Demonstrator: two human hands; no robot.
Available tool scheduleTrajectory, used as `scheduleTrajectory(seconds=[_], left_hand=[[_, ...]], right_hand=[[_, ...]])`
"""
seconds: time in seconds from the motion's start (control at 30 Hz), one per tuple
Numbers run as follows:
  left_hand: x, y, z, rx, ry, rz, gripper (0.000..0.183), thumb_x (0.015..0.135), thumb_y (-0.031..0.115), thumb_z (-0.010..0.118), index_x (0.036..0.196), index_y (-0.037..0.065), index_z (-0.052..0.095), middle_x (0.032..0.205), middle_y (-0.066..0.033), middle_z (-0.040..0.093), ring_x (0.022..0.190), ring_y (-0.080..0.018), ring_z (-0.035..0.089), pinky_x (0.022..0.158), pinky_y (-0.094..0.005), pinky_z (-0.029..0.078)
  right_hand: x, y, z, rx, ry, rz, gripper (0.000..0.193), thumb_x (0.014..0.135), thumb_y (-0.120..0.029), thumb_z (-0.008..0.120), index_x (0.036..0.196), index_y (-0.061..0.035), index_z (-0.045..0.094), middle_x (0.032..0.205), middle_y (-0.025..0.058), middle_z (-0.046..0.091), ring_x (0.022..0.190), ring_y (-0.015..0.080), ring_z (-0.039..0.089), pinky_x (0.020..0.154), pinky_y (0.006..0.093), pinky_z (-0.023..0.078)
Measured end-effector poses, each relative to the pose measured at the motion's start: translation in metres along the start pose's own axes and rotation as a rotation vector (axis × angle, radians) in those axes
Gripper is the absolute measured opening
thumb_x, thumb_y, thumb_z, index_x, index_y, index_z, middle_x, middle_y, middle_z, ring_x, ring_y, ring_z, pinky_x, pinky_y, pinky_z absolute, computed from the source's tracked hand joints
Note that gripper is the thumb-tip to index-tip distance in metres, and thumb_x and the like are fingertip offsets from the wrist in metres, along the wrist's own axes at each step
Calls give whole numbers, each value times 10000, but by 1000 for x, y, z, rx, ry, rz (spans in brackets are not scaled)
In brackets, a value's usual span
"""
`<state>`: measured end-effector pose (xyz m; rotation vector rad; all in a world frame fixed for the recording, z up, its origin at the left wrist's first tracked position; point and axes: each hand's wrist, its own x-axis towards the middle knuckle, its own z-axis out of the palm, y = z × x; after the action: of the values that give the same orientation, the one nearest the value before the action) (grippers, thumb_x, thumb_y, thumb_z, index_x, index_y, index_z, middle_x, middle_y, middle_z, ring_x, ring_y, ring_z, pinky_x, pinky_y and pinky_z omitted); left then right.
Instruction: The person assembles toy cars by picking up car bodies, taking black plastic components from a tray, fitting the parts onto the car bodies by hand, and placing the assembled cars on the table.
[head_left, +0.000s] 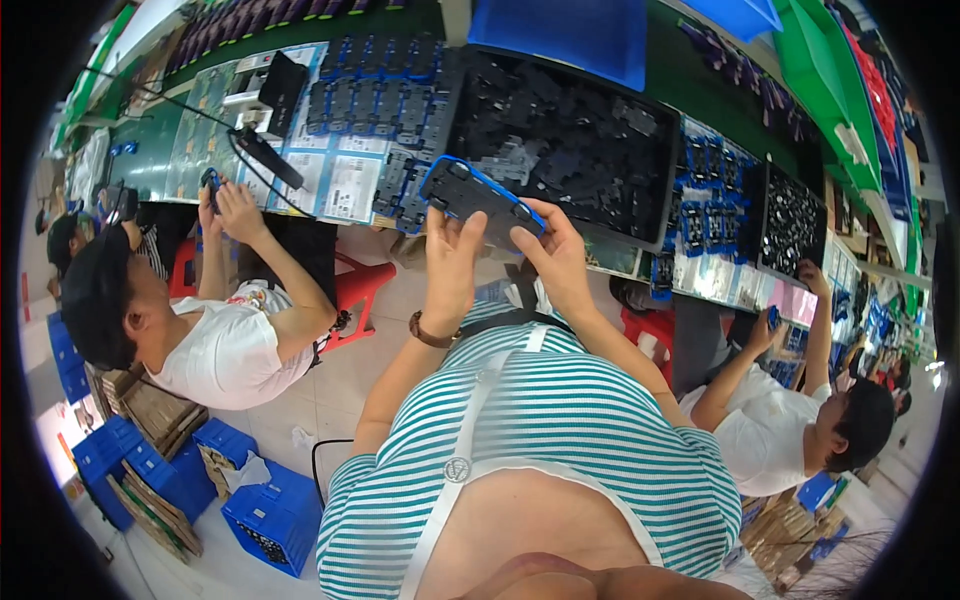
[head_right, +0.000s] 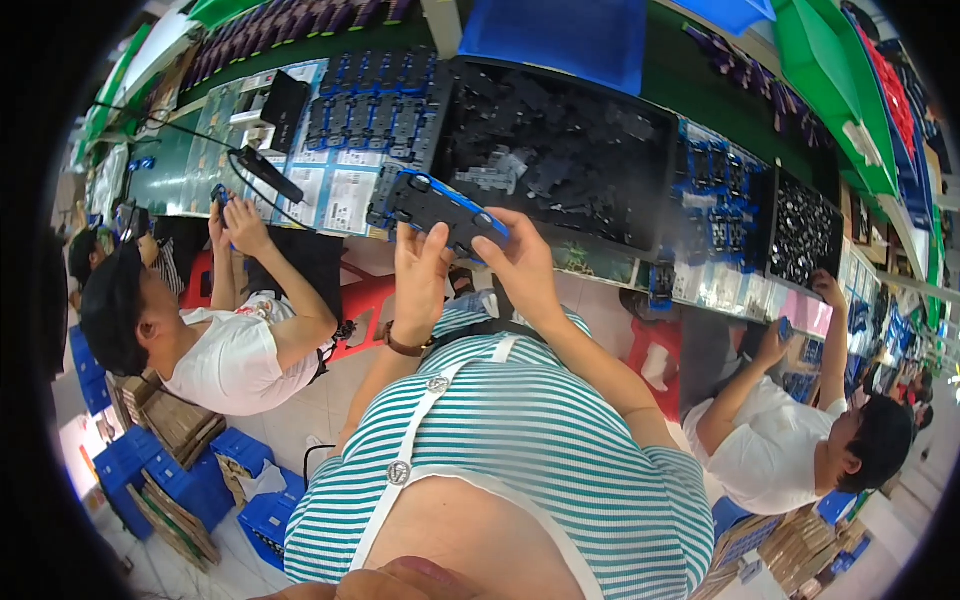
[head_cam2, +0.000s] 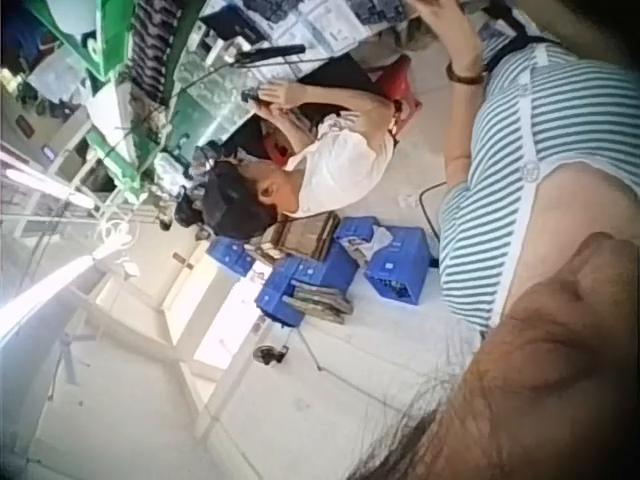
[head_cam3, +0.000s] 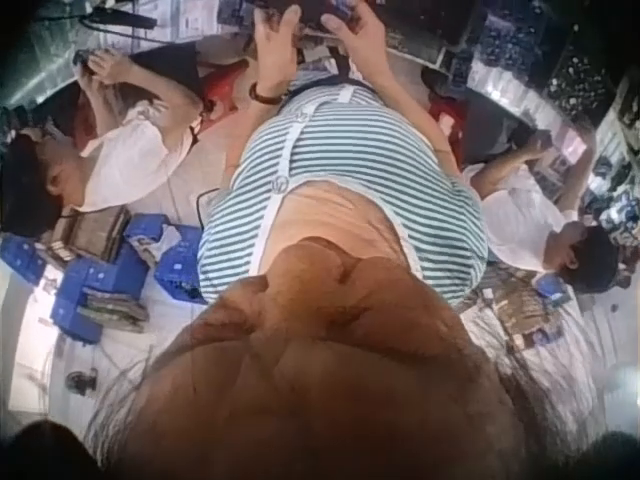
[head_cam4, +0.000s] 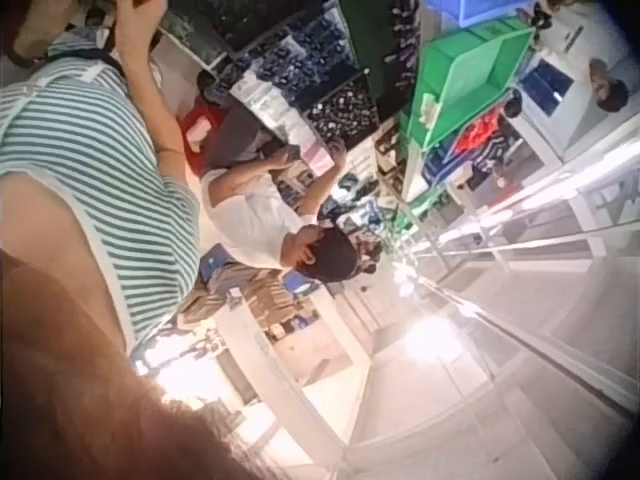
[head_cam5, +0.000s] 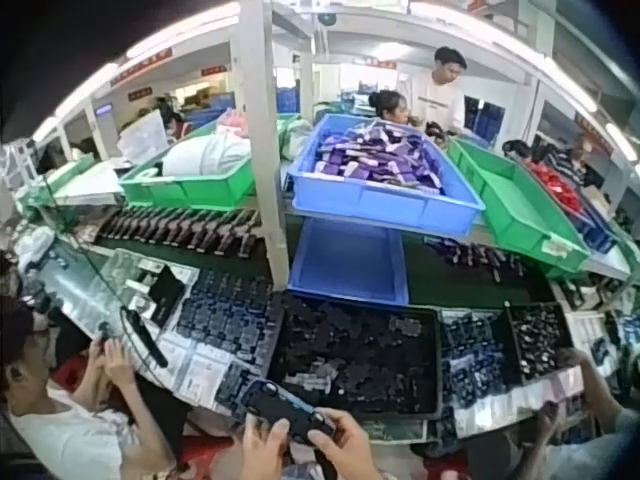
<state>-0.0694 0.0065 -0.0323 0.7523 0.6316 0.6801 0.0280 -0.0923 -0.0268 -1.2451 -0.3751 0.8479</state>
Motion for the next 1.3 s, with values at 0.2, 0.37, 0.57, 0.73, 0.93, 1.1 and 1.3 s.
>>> scheduleTrajectory(seconds=[0.2,0.37,0.57,0.73,0.93,1.1,1.3], left_hand=[[29,22,-37,214,88,122,367,918,91,617,1254,11,494,1113,-55,600,992,-112,557,888,-262,445],[124,23,-205,899,335,377,513,929,244,633,1320,-58,496,1154,-187,593,923,-209,602,800,-316,485],[209,2,-316,1397,291,328,484,853,332,688,1165,-32,626,928,-215,682,854,-314,656,769,-373,498],[250,-17,-321,1457,46,262,390,892,313,616,1007,-56,669,900,-248,680,787,-339,652,721,-392,485],[259,-30,-360,1659,191,330,458,919,390,552,1108,-10,671,1072,-238,662,999,-401,623,875,-448,482],[236,-17,-314,1782,501,661,442,899,386,583,1102,6,682,1096,-269,636,995,-429,602,871,-504,478],[169,-2,-112,1248,364,750,329,928,197,578,1192,1,586,1190,-173,573,1035,-286,548,930,-388,419]], right_hand=[[3,15,5,-205,-78,8,527,907,-102,618,1385,-46,402,1242,67,556,1106,131,553,937,276,441],[-2,20,-35,-348,-23,-17,359,904,-125,622,1241,-25,552,1149,99,620,1036,165,603,845,301,502],[-34,25,-97,-566,218,-22,295,919,-110,601,1200,-22,589,1075,73,657,997,122,601,826,252,481],[-70,62,-188,-657,650,-42,279,896,-147,646,1148,-28,624,1048,97,661,946,152,632,809,272,500],[-82,96,-278,-1171,987,-55,711,701,-281,800,1292,-31,494,1248,214,521,1173,385,484,980,441,411],[-68,119,-303,-1382,958,181,994,625,-218,839,1435,-44,289,1309,251,458,1207,429,447,987,473,400],[-94,124,-332,-1284,1026,127,835,689,-86,761,1407,-19,340,1276,240,524,1149,411,518,950,447,444]])
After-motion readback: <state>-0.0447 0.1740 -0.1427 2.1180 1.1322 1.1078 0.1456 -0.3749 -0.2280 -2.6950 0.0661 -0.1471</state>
